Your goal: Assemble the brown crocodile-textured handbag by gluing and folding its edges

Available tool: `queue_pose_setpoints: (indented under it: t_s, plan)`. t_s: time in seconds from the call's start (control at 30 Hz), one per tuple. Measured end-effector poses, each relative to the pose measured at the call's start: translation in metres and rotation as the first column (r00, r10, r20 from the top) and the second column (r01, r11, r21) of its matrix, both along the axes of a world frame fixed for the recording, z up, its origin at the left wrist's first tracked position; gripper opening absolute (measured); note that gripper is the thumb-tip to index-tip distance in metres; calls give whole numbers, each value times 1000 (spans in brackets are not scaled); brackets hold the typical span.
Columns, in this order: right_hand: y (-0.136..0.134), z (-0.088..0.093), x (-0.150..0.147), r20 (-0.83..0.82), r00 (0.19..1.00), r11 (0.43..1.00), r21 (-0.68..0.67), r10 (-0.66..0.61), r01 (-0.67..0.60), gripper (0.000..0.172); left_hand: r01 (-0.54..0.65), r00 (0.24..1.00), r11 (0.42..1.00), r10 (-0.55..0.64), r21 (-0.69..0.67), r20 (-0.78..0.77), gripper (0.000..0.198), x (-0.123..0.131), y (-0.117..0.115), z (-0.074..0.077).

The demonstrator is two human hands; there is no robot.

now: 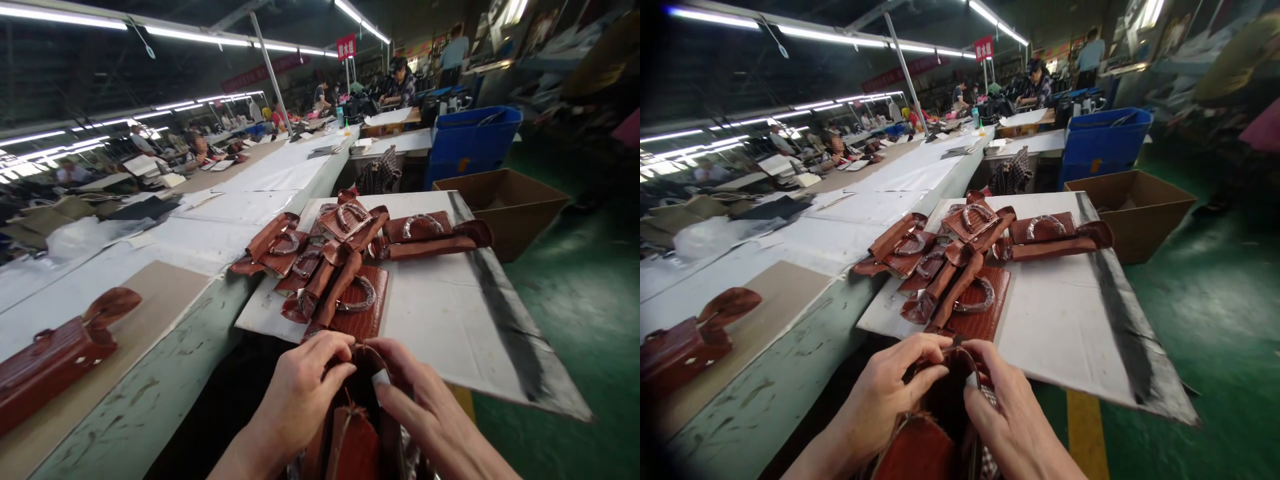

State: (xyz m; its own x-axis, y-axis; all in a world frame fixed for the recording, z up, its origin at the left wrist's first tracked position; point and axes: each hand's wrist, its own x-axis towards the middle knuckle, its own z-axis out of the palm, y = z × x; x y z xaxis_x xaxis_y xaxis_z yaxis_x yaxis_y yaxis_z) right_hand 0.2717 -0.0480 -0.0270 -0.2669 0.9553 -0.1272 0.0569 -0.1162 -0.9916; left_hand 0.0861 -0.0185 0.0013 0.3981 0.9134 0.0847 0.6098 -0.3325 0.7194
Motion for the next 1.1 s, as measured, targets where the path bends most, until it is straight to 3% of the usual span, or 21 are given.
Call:
queue_pose_setpoints:
  t_s: [0.27,0.53,0.77,1.1]
  plan:
    - [-6,-14,-5,58,998,992,125,10,-17,32,94,993,964,-72,247,-96,13,-4,-5,-4]
    - [-12,-24,-12,93,995,972,236,-23,1,27,135,972,894,-35,427,-233,11,-3,-10,-6]
    - [-14,-26,-15,97,995,965,261,-24,-2,27,145,925,903,21,404,-379,14,-1,-11,-9]
    - [-15,-24,-16,63,998,964,266,-9,-8,25,193,885,850,64,489,-461,17,5,-11,-11]
